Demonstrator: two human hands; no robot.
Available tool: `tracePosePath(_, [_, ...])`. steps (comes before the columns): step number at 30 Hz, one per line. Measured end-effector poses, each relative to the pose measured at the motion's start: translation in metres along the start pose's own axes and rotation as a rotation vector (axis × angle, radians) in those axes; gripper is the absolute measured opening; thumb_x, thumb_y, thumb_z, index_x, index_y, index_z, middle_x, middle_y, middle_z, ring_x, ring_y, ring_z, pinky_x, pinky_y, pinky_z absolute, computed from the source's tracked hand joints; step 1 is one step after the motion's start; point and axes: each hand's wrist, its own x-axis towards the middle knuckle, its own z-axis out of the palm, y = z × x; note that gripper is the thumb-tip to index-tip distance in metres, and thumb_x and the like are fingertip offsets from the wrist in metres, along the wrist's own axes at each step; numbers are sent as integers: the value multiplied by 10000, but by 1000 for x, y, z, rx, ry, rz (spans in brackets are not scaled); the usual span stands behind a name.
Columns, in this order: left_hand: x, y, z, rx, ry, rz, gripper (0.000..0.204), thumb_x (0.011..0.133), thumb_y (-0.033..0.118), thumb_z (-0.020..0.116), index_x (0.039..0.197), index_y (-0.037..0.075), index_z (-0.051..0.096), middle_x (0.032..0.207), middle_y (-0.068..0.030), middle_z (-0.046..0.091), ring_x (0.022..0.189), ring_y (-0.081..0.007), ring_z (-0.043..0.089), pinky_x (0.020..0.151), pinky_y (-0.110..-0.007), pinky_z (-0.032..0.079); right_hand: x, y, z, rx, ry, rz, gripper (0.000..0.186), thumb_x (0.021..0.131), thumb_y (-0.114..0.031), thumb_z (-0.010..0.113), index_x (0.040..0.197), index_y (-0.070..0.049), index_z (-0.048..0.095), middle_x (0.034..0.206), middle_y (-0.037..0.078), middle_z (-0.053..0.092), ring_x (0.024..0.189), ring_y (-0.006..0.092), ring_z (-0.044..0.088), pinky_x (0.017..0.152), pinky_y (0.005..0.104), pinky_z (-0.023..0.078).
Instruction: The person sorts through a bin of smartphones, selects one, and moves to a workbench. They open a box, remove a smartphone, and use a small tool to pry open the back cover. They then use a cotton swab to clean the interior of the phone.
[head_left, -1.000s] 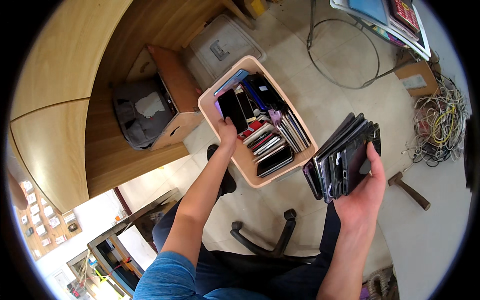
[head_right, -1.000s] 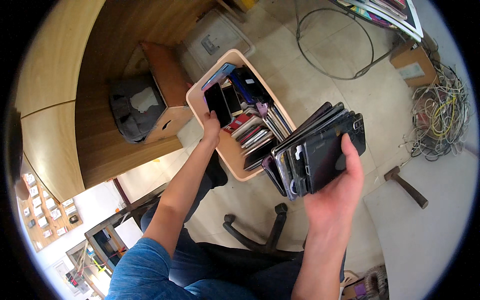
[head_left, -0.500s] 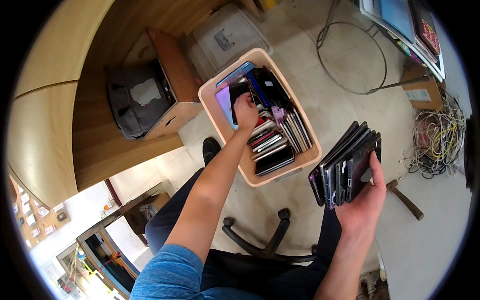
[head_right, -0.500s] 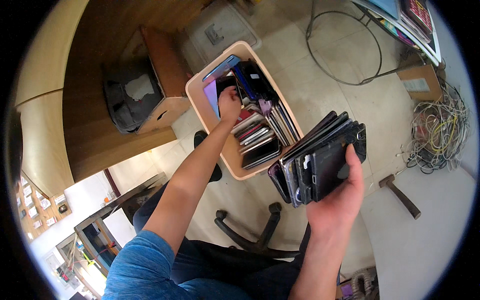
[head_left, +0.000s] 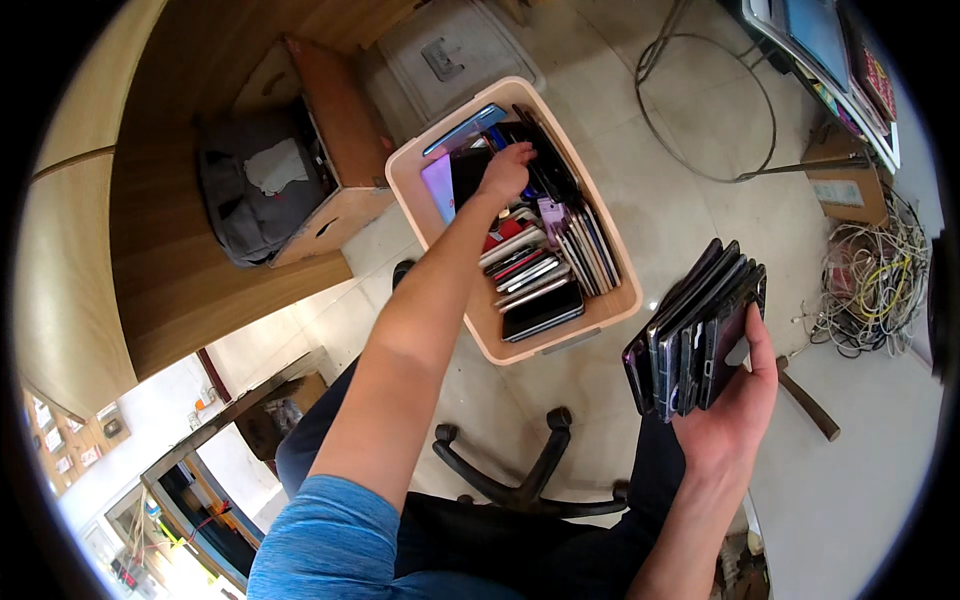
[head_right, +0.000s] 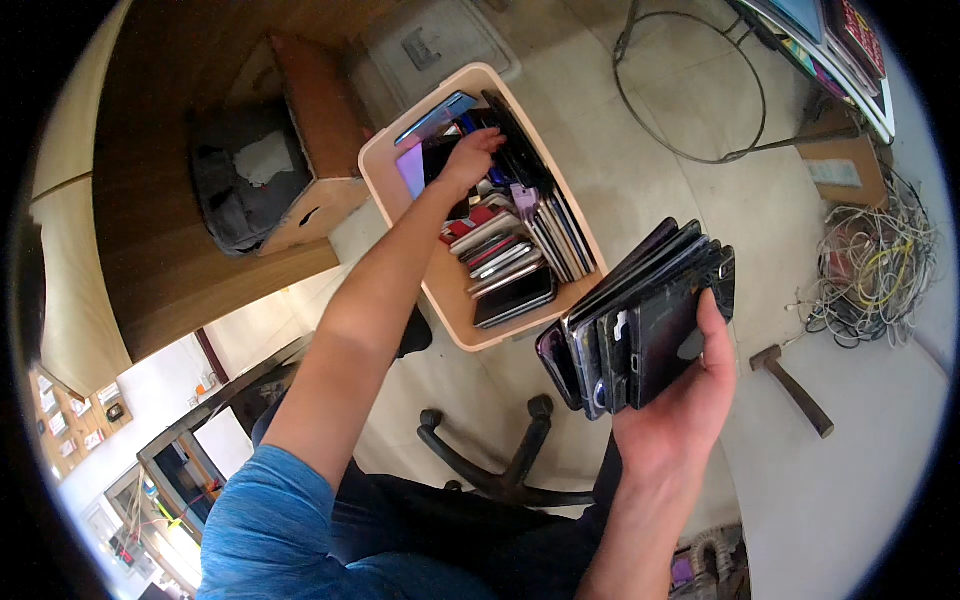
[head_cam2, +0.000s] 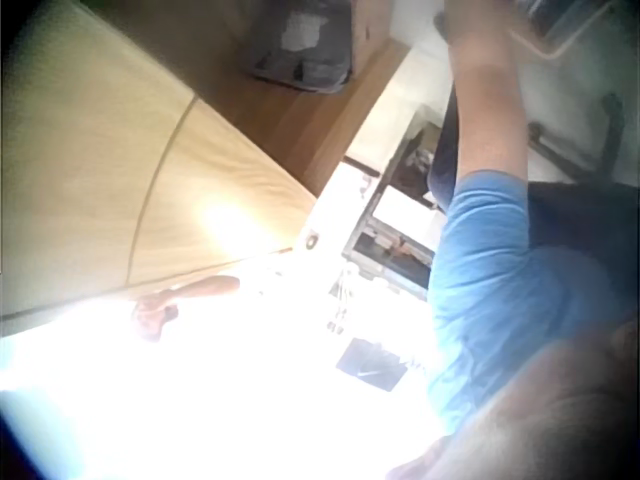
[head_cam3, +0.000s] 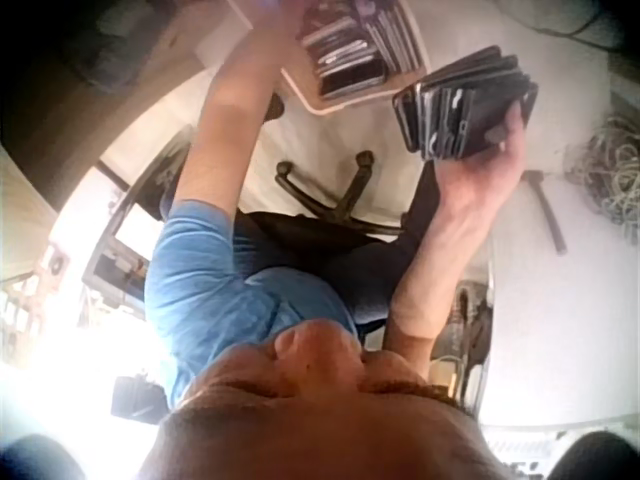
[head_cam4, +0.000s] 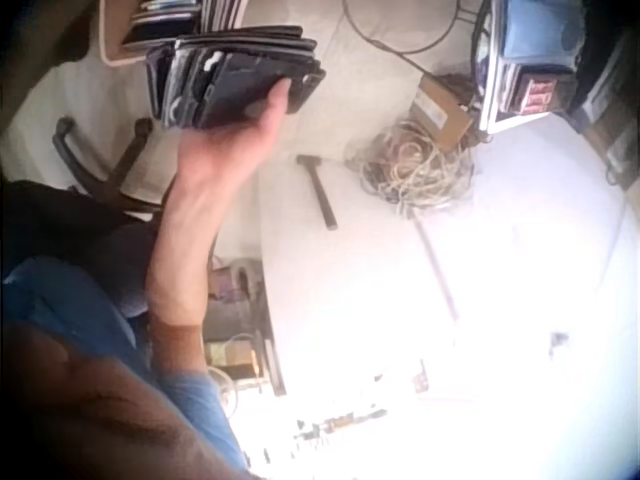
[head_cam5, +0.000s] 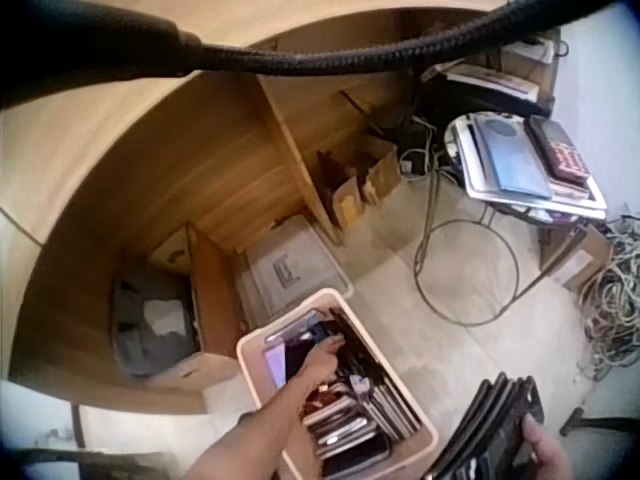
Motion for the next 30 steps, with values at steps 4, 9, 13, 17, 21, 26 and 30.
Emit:
tracePosePath(4, [-3,10,1,-41,31,-41,617,863,-133,419,1463,-3,361,1418,-210,501,1273,-322,508,1073,-406,404,-2,-1,0,-10,4,-11,167,919,-258,670,982,-109,714,1067,61,719,986,241,671,908,400,525])
tracePosePath(9, [-25,7,10,-481,126,-158,603,877,-109,442,1456,-15,304,1384,-254,497,1194,-352,561,991,-425,486,-1,-1,-1,-34,2,-21,181,924,-262,666,1016,-116,717,1072,59,720,987,239,670,908,402,523])
tracePosePath(13, [-31,-30,41,-527,323,-91,592,871,-83,467,1441,-18,320,1332,-262,522,1150,-336,581,912,-409,525,-3,3,1,-56,-9,-19,184,928,-262,662,1033,-121,715,1074,53,720,983,235,669,902,403,524])
tracePosePath(17, [-29,-43,72,-462,568,-53,560,857,-81,482,1406,-13,392,1314,-228,547,1143,-307,582,900,-377,510,0,7,2,-54,-22,19,183,926,-267,666,1036,-127,712,1067,43,720,979,232,667,896,408,523])
tracePosePath(21, [-58,-9,76,-703,434,-98,516,867,-111,463,1373,-16,431,1326,-215,549,1111,-309,618,913,-387,520,-1,9,1,-70,28,-5,174,923,-274,672,1013,-130,709,1061,37,719,980,231,666,896,417,521])
tracePosePath(26, [-109,-13,22,-620,426,-29,436,894,-127,406,1300,-9,511,1175,-188,638,1042,-279,658,872,-375,561,-3,6,5,-139,22,-19,207,933,-271,655,1058,-107,676,1074,49,711,988,238,665,901,424,520])
tracePosePath(30, [-164,0,-41,-397,311,-8,399,925,-68,444,1308,8,527,1156,-127,650,1008,-214,656,872,-324,535,-10,-1,7,-212,-80,-111,268,948,-257,627,1139,-70,643,1086,75,702,981,245,672,894,422,530])
